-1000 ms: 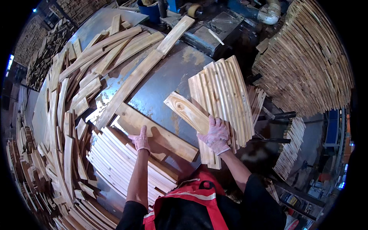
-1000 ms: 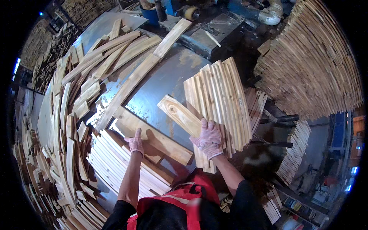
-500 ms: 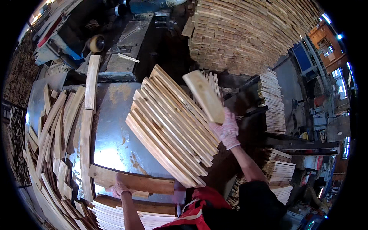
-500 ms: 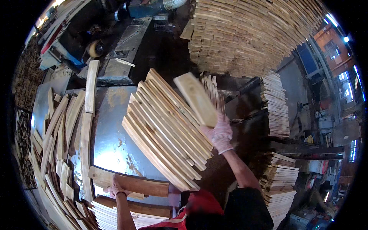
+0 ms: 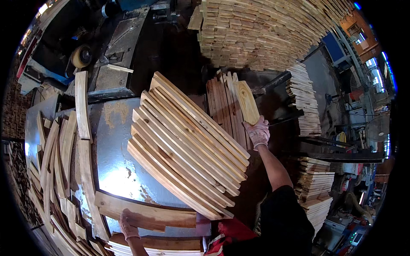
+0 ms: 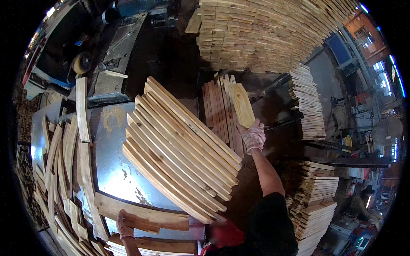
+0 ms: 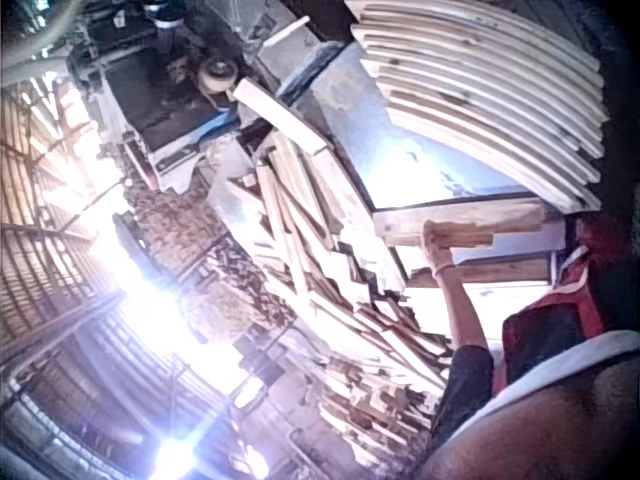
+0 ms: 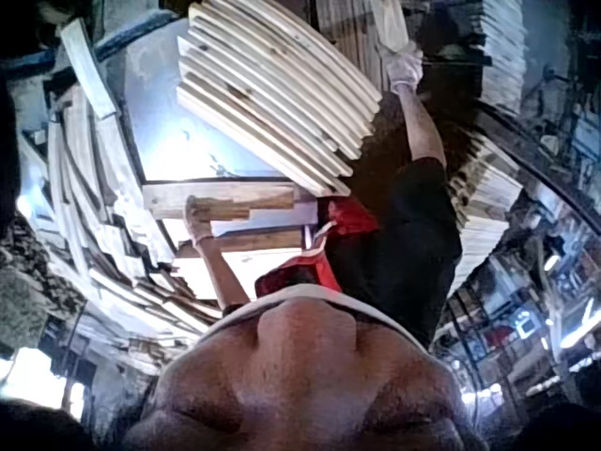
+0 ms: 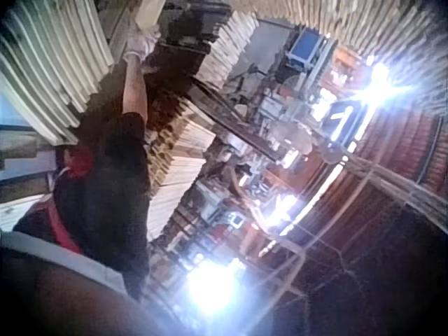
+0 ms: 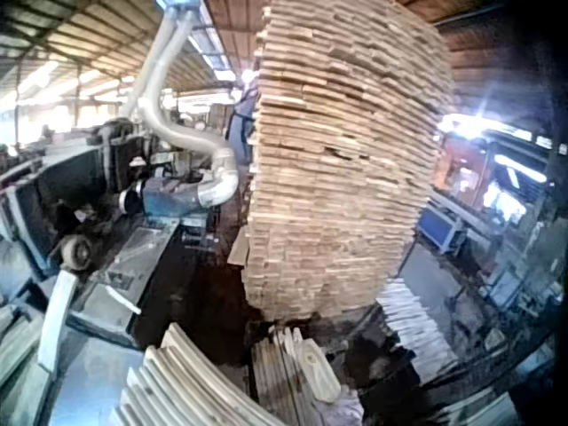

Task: The person gathers loose wooden planks from a large pile on a metal table and arranges them into neat stacks. They repeatedly lift the planks, align them, and place them onto a growing stack, occasionally moving the entire stack to a different location on the table.

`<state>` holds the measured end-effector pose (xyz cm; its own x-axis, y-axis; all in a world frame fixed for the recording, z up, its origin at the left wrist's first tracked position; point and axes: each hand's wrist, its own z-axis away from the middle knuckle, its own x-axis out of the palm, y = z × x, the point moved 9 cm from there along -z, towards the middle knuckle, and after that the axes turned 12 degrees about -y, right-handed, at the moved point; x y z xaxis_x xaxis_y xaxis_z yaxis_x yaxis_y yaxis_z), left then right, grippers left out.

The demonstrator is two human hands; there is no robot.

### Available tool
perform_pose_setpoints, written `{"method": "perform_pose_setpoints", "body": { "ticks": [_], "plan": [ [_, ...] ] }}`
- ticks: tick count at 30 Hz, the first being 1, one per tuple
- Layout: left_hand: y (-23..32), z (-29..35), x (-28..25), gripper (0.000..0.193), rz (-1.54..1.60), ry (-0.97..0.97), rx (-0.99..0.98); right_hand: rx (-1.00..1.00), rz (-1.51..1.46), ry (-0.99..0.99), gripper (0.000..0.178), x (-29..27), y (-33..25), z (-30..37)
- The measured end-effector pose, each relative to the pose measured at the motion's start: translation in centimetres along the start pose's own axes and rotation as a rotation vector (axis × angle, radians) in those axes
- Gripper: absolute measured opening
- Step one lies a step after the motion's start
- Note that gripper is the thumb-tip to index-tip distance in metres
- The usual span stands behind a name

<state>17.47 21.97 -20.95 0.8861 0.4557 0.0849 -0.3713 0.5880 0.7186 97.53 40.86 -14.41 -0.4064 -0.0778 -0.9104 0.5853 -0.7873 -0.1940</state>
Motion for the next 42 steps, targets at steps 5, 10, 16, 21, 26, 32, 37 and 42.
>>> {"method": "perform_pose_setpoints", "body": {
  "ticks": [5,10,16,21,26,32,37,42],
  "plan": [
    [-0.2,-0.2,-0.4,0.037,0.028,-0.051,0.000,0.018,0.005,-0.013,0.088,0.0,-0.8,-0.4],
    [0.2,-0.3,-0.4,0.037,-0.005,0.003,0.029,0.131,-0.071,-0.074,0.095,1.6,0.4,-3.1],
    [0.6,0.8,-0.2,0.024,-0.067,0.039,0.027,0.329,-0.151,-0.009,0.085,2.6,2.0,-7.8],
    [-1.1,0.3,-1.7,0.024,0.104,0.081,-0.061,-0.005,0.069,0.089,0.048,6.8,5.0,-14.4],
    [-0.1,1.0,-0.7,0.023,0.002,0.102,-0.017,-0.126,0.035,0.049,0.037,11.3,6.2,-15.8],
    [2.2,2.3,2.8,0.025,-0.109,0.101,0.074,-0.395,0.004,0.003,0.031,13.9,5.7,-15.5],
    [0.9,1.6,2.0,0.022,-0.021,0.071,0.019,-0.388,0.125,-0.200,0.030,13.1,6.7,-15.8],
    [1.7,2.9,3.4,0.029,-0.006,0.026,0.070,-0.508,-0.601,-0.094,0.030,4.5,0.9,-10.9]
  ]
}}
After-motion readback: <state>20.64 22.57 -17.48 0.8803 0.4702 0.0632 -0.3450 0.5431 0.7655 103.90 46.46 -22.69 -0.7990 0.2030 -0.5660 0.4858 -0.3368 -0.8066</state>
